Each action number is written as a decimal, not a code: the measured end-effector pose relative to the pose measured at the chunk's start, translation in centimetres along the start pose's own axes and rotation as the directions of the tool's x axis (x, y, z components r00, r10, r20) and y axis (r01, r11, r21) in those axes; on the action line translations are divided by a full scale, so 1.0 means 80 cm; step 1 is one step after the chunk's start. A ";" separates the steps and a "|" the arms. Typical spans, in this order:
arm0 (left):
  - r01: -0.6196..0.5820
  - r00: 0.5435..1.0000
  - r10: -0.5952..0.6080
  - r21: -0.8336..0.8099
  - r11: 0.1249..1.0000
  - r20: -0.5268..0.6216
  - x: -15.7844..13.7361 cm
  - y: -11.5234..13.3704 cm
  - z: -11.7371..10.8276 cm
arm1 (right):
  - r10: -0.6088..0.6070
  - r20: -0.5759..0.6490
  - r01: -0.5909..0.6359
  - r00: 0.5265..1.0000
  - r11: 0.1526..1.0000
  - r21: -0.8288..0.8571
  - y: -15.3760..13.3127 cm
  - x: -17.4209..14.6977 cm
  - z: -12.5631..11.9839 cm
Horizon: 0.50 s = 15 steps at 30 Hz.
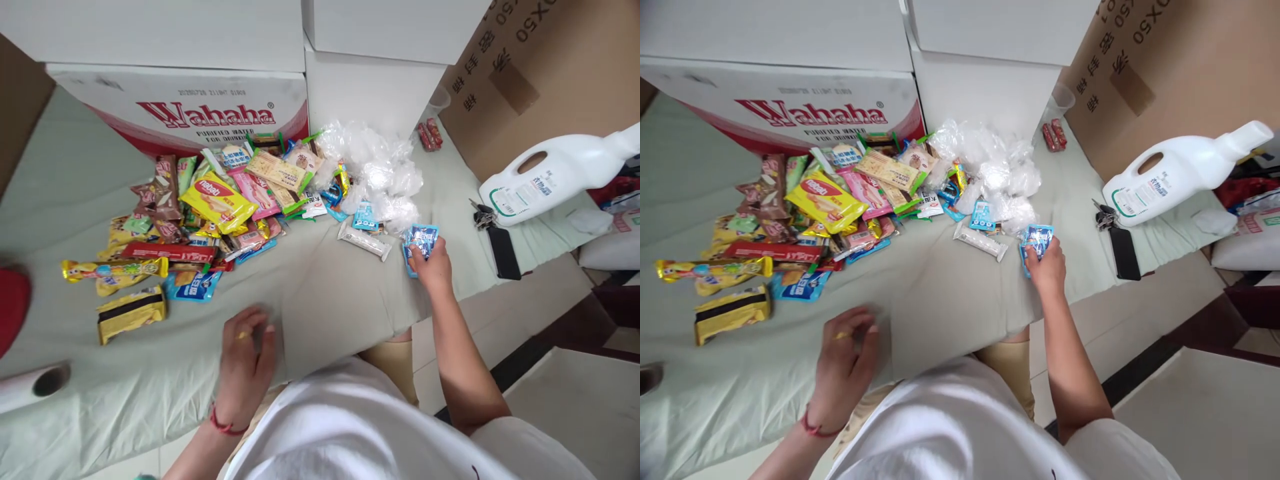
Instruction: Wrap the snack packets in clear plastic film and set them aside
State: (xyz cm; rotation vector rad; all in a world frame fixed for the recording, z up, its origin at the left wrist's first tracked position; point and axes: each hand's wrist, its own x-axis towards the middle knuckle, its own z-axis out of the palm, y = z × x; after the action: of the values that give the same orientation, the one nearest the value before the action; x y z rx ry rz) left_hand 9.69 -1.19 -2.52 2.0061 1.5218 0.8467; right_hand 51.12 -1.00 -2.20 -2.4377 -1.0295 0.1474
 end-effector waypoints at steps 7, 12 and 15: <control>-0.238 0.965 0.261 0.324 0.916 -0.029 -0.016 -0.064 -0.041 | -0.001 -0.137 0.006 0.991 0.999 0.037 0.031 -0.030 -0.019; -0.317 0.942 0.335 0.352 0.881 0.011 -0.016 -0.078 -0.052 | 0.239 -0.272 -0.172 0.932 0.953 0.248 0.088 0.038 -0.039; -0.269 0.961 0.274 0.300 0.915 0.025 -0.021 -0.085 -0.051 | 0.201 -0.314 -0.087 0.928 0.935 0.343 0.081 0.135 -0.031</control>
State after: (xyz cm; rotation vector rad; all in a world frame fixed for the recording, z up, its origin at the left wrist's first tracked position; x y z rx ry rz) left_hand 1.94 -0.95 -4.74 2.4834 1.4745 0.7731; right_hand 63.66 1.71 -2.18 -2.1358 -0.6129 -0.0586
